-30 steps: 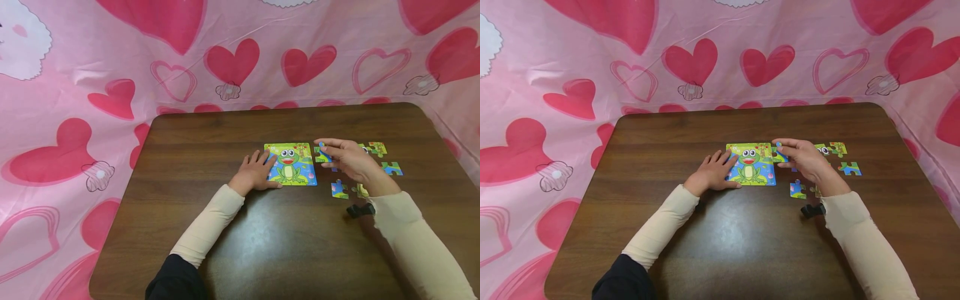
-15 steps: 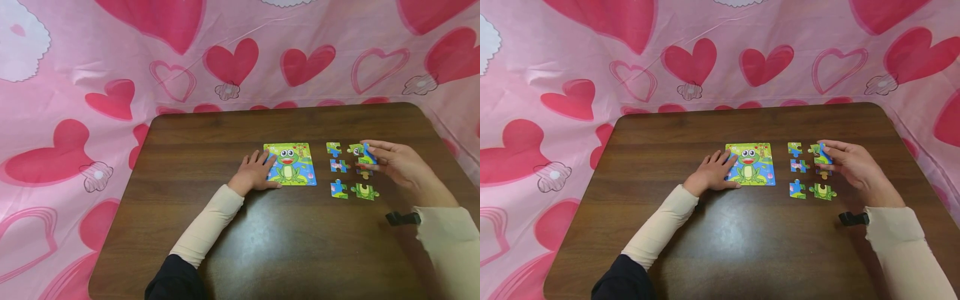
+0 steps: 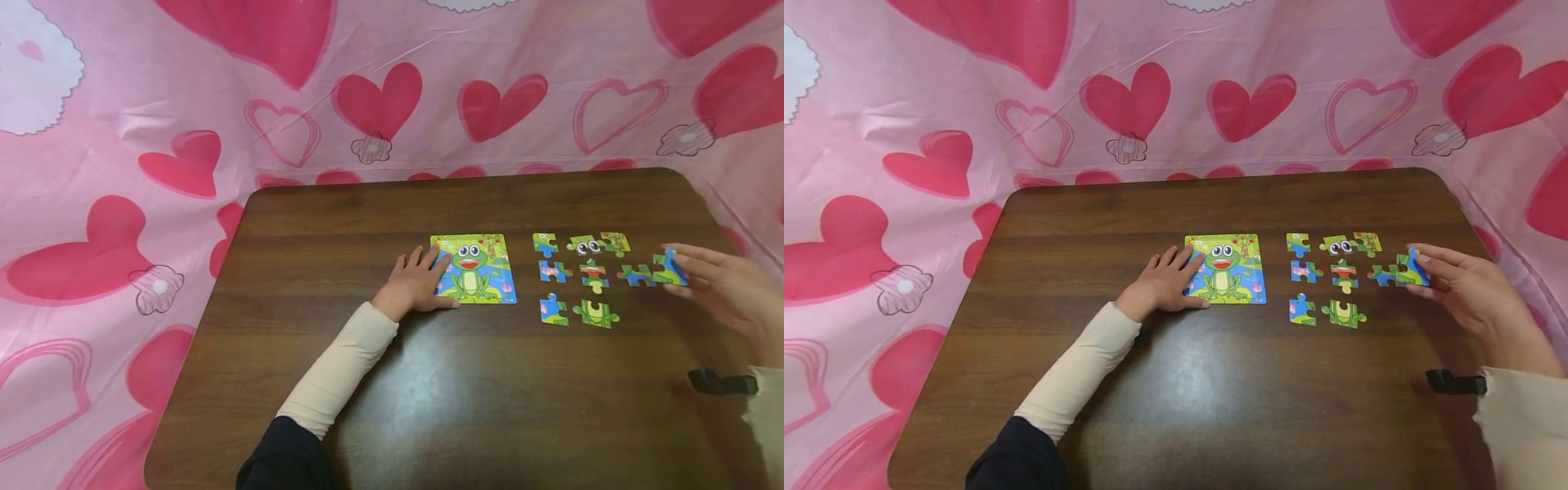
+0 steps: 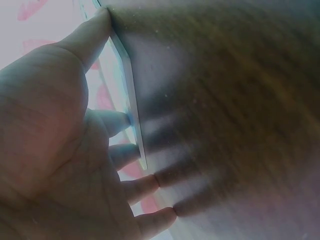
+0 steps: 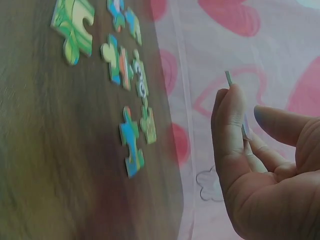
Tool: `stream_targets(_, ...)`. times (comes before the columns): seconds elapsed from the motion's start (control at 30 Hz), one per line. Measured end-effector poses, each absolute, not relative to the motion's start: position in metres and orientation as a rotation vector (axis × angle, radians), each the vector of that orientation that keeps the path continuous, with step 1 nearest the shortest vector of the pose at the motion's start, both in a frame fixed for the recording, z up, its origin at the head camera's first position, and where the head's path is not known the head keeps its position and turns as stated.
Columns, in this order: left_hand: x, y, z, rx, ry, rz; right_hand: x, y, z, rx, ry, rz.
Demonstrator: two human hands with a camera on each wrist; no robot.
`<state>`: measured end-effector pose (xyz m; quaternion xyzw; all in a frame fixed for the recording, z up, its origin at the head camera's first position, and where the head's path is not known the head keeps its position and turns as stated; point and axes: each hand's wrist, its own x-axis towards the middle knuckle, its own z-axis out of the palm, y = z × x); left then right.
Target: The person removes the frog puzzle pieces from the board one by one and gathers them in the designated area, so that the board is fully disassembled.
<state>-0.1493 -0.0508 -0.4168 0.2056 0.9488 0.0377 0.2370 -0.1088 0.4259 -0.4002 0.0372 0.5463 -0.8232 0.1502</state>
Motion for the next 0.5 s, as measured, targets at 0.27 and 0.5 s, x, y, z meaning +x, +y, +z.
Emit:
stream_targets(0.27, -0.149, -0.051, -0.417, 0.563, 2.601, 0.109, -0.100, 0.439, -0.410, -0.015, 1.442, -2.397)
stream_targets(0.5, -0.149, -0.050, -0.418, 0.570, 2.603, 0.107, -0.084, 0.438, -0.423, 0.115, 1.535, -2.327)
